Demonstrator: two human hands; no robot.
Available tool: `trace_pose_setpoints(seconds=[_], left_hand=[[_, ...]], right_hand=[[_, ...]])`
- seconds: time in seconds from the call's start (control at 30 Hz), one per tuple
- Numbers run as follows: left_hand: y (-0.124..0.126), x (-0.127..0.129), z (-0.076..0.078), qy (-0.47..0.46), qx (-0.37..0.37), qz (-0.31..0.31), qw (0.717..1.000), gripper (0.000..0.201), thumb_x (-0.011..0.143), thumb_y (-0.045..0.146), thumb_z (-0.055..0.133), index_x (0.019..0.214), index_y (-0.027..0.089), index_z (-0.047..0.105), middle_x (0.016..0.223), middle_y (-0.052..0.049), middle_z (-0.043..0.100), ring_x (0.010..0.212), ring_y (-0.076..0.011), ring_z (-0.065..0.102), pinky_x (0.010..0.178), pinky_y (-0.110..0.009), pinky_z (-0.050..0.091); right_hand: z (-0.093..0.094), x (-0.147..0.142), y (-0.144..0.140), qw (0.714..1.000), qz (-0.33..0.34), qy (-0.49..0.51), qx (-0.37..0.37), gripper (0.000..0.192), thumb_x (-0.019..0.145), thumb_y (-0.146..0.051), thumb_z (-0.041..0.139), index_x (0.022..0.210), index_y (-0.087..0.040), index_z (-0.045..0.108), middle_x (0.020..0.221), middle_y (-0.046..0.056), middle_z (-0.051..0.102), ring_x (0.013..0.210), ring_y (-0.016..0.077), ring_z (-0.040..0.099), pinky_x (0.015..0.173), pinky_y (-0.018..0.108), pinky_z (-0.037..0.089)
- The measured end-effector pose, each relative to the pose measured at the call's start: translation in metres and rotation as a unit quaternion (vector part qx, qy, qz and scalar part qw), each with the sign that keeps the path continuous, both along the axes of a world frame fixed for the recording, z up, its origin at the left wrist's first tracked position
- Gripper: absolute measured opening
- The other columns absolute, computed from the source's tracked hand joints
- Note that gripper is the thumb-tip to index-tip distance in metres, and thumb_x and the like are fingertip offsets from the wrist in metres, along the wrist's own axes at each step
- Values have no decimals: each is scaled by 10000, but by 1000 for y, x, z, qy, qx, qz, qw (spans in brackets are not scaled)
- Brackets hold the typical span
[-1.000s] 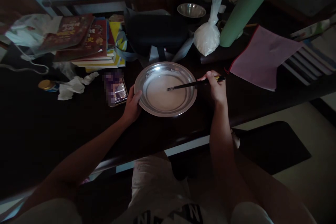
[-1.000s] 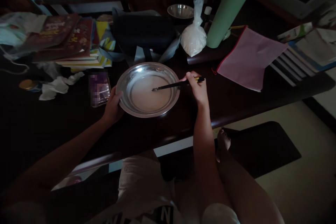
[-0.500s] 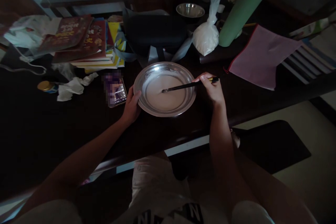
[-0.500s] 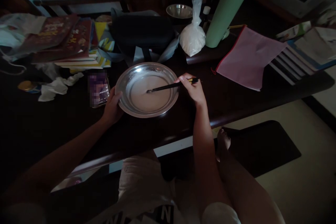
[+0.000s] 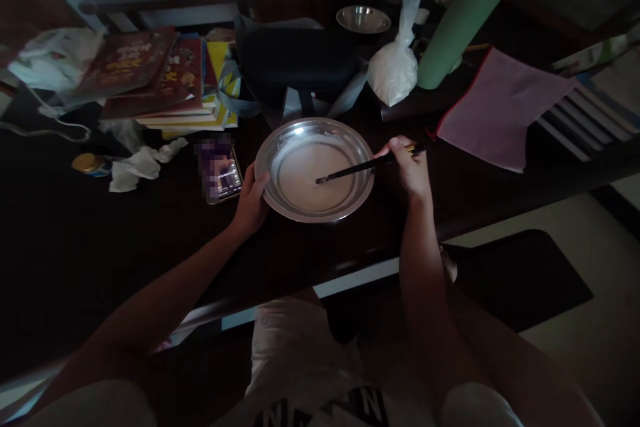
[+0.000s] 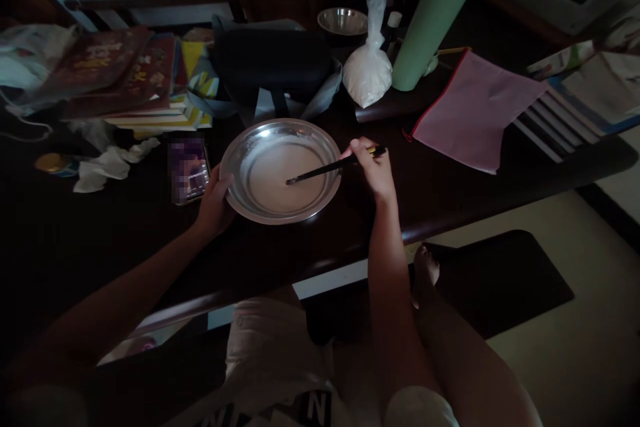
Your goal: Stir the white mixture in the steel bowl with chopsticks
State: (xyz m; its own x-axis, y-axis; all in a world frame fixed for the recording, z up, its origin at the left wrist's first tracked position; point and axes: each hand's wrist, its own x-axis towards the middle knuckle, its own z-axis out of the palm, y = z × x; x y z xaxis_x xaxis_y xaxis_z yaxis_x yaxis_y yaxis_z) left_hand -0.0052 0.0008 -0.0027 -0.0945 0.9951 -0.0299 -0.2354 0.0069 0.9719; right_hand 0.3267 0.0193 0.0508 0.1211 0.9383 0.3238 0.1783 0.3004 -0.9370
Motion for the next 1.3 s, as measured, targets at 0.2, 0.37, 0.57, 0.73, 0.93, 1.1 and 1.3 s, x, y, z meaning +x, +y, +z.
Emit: trace_pose_setpoints(seconds=[0.2, 0.37, 0.57, 0.73, 0.93, 1.1, 1.3], left_hand=[[0, 1, 0, -9, 1, 8, 1000, 516, 752, 557, 882, 1143, 288, 681, 1114, -48, 764, 1091, -294, 740, 952, -433, 628], [0, 2, 0, -28, -6, 15, 999, 537, 726, 554, 909, 1133, 284, 685, 1094, -42, 768, 1042, -278, 744, 936, -418, 626], [0, 1, 0, -18, 5, 2, 1000, 498, 751, 553, 878, 1130, 295, 685, 1081, -36, 768, 1052, -283, 743, 907, -401, 628], [0, 2, 1, -13, 0, -1, 1000, 541, 752, 567, 875, 1176, 292, 681, 1102, -45, 763, 1108, -298, 737, 939, -412, 623], [0, 1, 0, -23, -1, 8, 1000, 511, 739, 554, 897, 1132, 295, 699, 1107, -37, 779, 1078, -291, 744, 918, -403, 628], [-1, 2, 1, -19, 9, 6, 1000, 475, 764, 530, 874, 1125, 280, 695, 1115, -43, 773, 1109, -299, 737, 934, -421, 623], [0, 1, 0, -26, 5, 1, 1000, 477, 764, 533, 886, 1113, 279, 682, 1113, -39, 777, 1063, -276, 746, 933, -420, 625]], right_hand=[[0, 0, 0, 1000, -2, -6, 16, 526, 880, -762, 688, 687, -275, 726, 685, -9, 744, 770, 198, 752, 806, 378, 610], [-2, 1, 1, 1000, 22, -12, 1, 519, 890, -755, 682, 683, -280, 729, 652, -12, 719, 739, 192, 740, 786, 376, 601], [-1, 0, 0, 1000, -17, -10, 7, 575, 879, -812, 641, 673, -280, 711, 651, -9, 715, 748, 196, 739, 795, 382, 601], [0, -1, 0, 999, 31, -12, -3, 537, 845, -793, 701, 679, -282, 718, 638, -13, 699, 734, 196, 735, 807, 382, 605], [-2, 0, 0, 1000, 0, 0, -5, 543, 901, -774, 648, 695, -275, 706, 644, -8, 705, 725, 194, 738, 777, 378, 610], [-2, 1, 0, 1000, 13, -16, 11, 506, 889, -748, 687, 703, -278, 719, 686, -6, 731, 802, 203, 761, 825, 384, 621], [-3, 1, 0, 1000, 26, -7, -10, 515, 894, -753, 677, 704, -277, 727, 668, -7, 730, 759, 201, 758, 787, 380, 619]])
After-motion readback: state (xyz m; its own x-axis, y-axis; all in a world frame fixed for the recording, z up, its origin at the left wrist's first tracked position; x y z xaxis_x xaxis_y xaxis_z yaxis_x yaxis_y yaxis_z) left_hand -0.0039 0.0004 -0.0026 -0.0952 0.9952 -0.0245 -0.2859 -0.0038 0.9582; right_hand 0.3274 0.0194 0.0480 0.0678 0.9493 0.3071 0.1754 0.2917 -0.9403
